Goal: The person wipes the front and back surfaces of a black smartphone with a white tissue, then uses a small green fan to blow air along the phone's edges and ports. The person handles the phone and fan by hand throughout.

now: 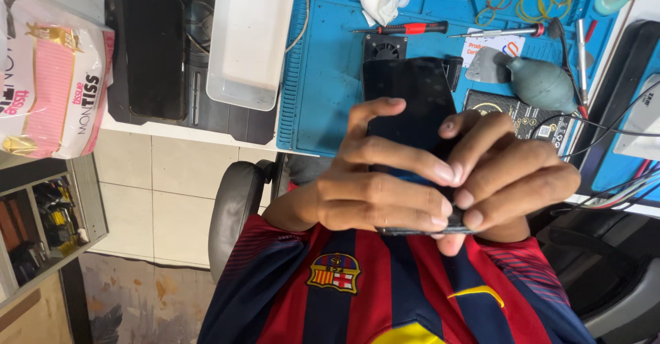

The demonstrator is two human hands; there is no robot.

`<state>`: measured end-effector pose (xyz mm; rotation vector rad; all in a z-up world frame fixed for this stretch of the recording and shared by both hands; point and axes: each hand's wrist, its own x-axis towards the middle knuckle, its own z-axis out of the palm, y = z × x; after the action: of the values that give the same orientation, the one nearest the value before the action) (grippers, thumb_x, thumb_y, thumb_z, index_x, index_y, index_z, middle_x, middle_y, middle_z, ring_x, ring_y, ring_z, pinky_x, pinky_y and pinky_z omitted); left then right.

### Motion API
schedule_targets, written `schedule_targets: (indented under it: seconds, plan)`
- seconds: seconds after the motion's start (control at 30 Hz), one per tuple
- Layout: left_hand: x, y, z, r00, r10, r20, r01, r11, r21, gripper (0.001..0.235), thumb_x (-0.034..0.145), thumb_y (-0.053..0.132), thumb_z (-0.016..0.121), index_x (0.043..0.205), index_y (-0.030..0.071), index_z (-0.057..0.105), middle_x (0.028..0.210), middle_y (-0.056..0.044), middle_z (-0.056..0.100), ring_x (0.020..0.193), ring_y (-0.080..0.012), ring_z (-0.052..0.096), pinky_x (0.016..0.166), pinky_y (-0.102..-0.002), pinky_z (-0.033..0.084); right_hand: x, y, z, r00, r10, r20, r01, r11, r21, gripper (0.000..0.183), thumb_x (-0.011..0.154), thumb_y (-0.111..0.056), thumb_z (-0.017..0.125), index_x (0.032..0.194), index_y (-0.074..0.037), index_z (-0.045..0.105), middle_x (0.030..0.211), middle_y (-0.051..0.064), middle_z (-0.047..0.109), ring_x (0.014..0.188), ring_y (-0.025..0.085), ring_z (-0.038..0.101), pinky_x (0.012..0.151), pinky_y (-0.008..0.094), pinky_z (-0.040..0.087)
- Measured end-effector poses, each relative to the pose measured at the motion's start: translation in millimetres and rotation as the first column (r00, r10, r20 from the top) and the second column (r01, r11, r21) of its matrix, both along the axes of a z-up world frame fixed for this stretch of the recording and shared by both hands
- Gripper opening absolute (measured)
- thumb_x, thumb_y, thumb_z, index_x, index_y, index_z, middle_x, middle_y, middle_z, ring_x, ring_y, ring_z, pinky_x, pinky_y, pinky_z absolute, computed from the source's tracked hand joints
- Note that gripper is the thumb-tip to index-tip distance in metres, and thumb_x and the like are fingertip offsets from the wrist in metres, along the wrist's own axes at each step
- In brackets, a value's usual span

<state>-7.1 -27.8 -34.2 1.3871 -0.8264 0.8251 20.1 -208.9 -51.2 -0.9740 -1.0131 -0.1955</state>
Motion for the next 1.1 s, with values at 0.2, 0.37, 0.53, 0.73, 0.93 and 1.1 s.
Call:
schedule_targets:
  seconds: [0.2, 0.37, 0.53, 0.73, 0.93, 1.1]
  plan:
    - [-17.7, 8.5, -36.6, 0.996, -0.023, -0.083, 0.029, 0.997, 0.066, 0.016, 0.089, 0.023, 0.08, 0.102, 0.015, 0.076, 0.106, 0.007, 0.073, 0.112, -0.0188, 0.068, 0.119, -0.06, 0.03, -1.9, 25.3, 38.7, 0.969, -0.148, -0.197, 0.125, 0.984, -0.124, 0.023, 0.075, -0.028, 0.088, 0.083, -0.016, 0.07, 0.092, -0.001, 0.071, 0.09, 0.019, 0.07, 0.098, 0.048, 0.06]
    - [-34.8, 17.1, -64.3, 0.983, 0.033, -0.183, -0.037, 0.999, -0.021, 0.013, 0.084, 0.016, 0.084, 0.093, 0.016, 0.074, 0.1, 0.006, 0.073, 0.107, -0.0175, 0.067, 0.122, -0.058, 0.029, 30.6, 9.0, 56.9, 0.975, -0.195, -0.106, 0.136, 0.903, -0.407, 0.046, 0.07, -0.036, 0.095, 0.098, -0.01, 0.069, 0.104, 0.008, 0.065, 0.101, 0.025, 0.067, 0.097, 0.045, 0.059]
    - [-32.3, 32.4, -27.0, 0.951, 0.157, -0.266, -0.16, 0.987, 0.01, 0.018, 0.078, 0.012, 0.088, 0.084, 0.016, 0.072, 0.093, 0.006, 0.072, 0.103, -0.0148, 0.068, 0.125, -0.056, 0.031, 57.1, -9.1, 32.3, 0.892, -0.417, 0.171, 0.347, 0.392, -0.852, 0.042, 0.08, -0.013, 0.096, 0.112, 0.002, 0.074, 0.114, 0.016, 0.07, 0.101, 0.032, 0.069, 0.083, 0.039, 0.056]
    - [-50.5, 31.0, -58.7, 0.917, 0.189, -0.352, -0.183, 0.982, 0.052, 0.02, 0.078, 0.005, 0.088, 0.085, 0.014, 0.071, 0.091, 0.003, 0.074, 0.103, -0.0171, 0.07, 0.126, -0.057, 0.031, 64.1, 21.5, -12.3, 0.889, -0.21, 0.407, 0.449, 0.227, -0.864, 0.082, 0.064, -0.022, 0.094, 0.133, 0.008, 0.062, 0.126, 0.027, 0.064, 0.109, 0.045, 0.06, 0.091, 0.047, 0.052]
    - [-42.8, 31.3, -38.6, 0.913, 0.173, -0.368, -0.177, 0.984, 0.023, 0.022, 0.077, 0.0, 0.086, 0.086, 0.013, 0.071, 0.09, 0.002, 0.074, 0.103, -0.0187, 0.071, 0.126, -0.058, 0.031, 89.3, 31.5, -20.7, 0.98, -0.053, 0.194, 0.201, 0.261, -0.944, 0.082, 0.075, -0.022, 0.093, 0.143, 0.007, 0.057, 0.135, 0.028, 0.063, 0.127, 0.043, 0.057, 0.109, 0.047, 0.047]
    - [-39.8, 30.0, -41.2, 0.909, 0.207, -0.362, -0.204, 0.978, 0.047, 0.023, 0.079, -0.006, 0.083, 0.086, 0.013, 0.072, 0.091, 0.002, 0.075, 0.104, -0.0184, 0.072, 0.127, -0.057, 0.031, 95.5, 26.5, -26.6, 0.983, -0.083, 0.167, 0.183, 0.259, -0.948, 0.082, 0.068, -0.017, 0.094, 0.139, 0.007, 0.061, 0.13, 0.027, 0.066, 0.12, 0.04, 0.064, 0.103, 0.044, 0.052]
